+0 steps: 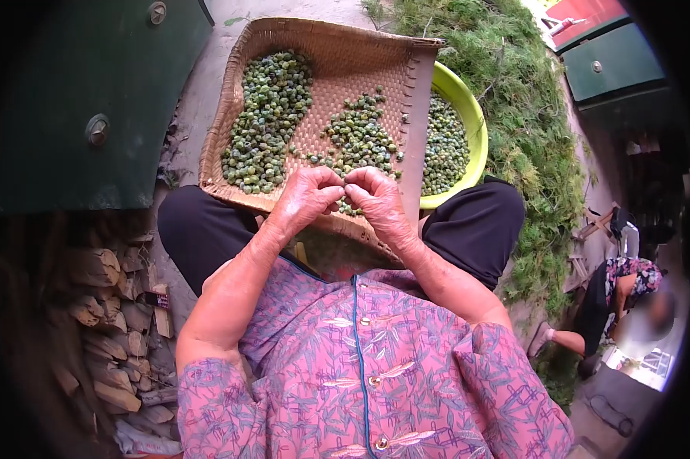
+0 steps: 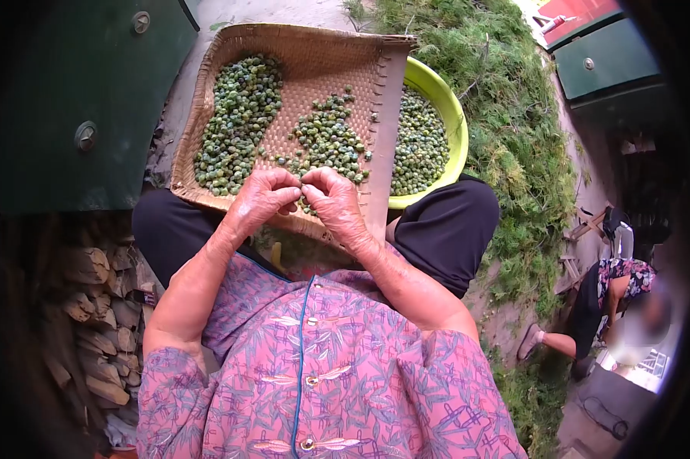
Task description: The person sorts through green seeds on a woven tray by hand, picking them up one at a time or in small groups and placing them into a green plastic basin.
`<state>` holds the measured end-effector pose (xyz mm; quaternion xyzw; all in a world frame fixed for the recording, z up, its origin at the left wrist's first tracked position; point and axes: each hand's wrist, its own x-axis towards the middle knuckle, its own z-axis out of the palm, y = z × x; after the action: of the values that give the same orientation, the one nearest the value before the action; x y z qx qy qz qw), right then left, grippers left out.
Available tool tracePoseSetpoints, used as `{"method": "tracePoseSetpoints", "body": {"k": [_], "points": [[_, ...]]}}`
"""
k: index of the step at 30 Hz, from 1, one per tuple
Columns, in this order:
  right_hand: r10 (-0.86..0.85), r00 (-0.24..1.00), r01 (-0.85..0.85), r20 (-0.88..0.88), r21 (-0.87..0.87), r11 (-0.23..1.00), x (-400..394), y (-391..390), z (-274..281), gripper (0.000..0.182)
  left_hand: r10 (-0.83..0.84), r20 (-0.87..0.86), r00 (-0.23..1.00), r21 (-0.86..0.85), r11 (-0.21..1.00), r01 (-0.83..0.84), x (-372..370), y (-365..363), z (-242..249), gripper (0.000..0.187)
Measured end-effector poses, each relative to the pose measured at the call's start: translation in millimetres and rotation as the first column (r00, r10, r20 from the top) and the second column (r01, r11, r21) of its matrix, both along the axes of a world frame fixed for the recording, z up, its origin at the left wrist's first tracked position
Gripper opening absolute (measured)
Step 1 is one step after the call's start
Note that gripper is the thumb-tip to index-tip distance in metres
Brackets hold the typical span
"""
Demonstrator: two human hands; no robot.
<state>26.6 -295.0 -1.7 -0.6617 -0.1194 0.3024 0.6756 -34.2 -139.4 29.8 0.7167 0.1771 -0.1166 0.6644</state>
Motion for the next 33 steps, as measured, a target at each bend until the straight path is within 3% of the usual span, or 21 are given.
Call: {"method": "tracePoseSetpoints", "body": {"k": [6, 8, 9, 10, 11, 12, 15, 20, 22, 27, 33], "points": [[-0.074, 0.996, 0.075, 0.054, -0.031, 0.997, -21, -13, 5, 0.012, 0.194, 0.011, 0.981, -0.075, 0.978, -0.193, -8, 9, -2, 0.012], [0.140, 0.968, -0.098, 0.210, -0.199, 0.975, -28, -21, 14, 0.011, 0.192, 0.031, 0.981, -0.050, 0.981, -0.190, -10, 16, -5, 0.014], [0.254, 0.919, -0.187, 0.300, -0.234, 0.954, -31, -25, 19, 0.012, 0.177, 0.028, 0.984, 0.000, 0.984, -0.177, -11, 17, -6, 0.016], [0.362, 0.890, -0.301, 0.276, -0.241, 0.923, -36, -30, 20, 0.009, 0.162, 0.025, 0.987, 0.050, 0.985, -0.163, -11, 17, -6, 0.018], [0.437, 0.794, -0.365, 0.422, -0.245, 0.898, -37, -31, 17, 0.010, 0.134, 0.019, 0.991, 0.080, 0.987, -0.136, -11, 15, 0, 0.020], [0.494, 0.671, -0.424, 0.553, -0.261, 0.867, -40, -33, 13, 0.011, 0.129, 0.018, 0.991, 0.083, 0.988, -0.131, -10, 12, 1, 0.020], [0.475, 0.627, -0.435, 0.617, -0.229, 0.871, -47, -37, 10, 0.013, 0.041, 0.075, 0.996, 0.196, 0.979, -0.055, -8, 9, -8, 0.022], [0.529, 0.603, -0.411, 0.597, -0.335, 0.847, -41, -43, 17, 0.015, -0.009, 0.138, 0.990, 0.303, 0.952, -0.034, -13, 3, -15, 0.023], [0.631, 0.546, -0.439, 0.551, -0.453, 0.776, -40, -45, 22, 0.014, 0.036, 0.160, 0.986, 0.288, 0.954, -0.082, -13, 2, -22, 0.023], [0.675, 0.511, -0.457, 0.533, -0.497, 0.738, -46, -43, 38, 0.014, 0.096, 0.225, 0.970, 0.388, 0.904, -0.179, -17, -8, -24, 0.015], [0.694, 0.521, -0.518, 0.497, -0.463, 0.720, -44, -44, 41, 0.014, 0.029, 0.256, 0.966, 0.500, 0.852, -0.158, -20, -16, -34, 0.015]]}}
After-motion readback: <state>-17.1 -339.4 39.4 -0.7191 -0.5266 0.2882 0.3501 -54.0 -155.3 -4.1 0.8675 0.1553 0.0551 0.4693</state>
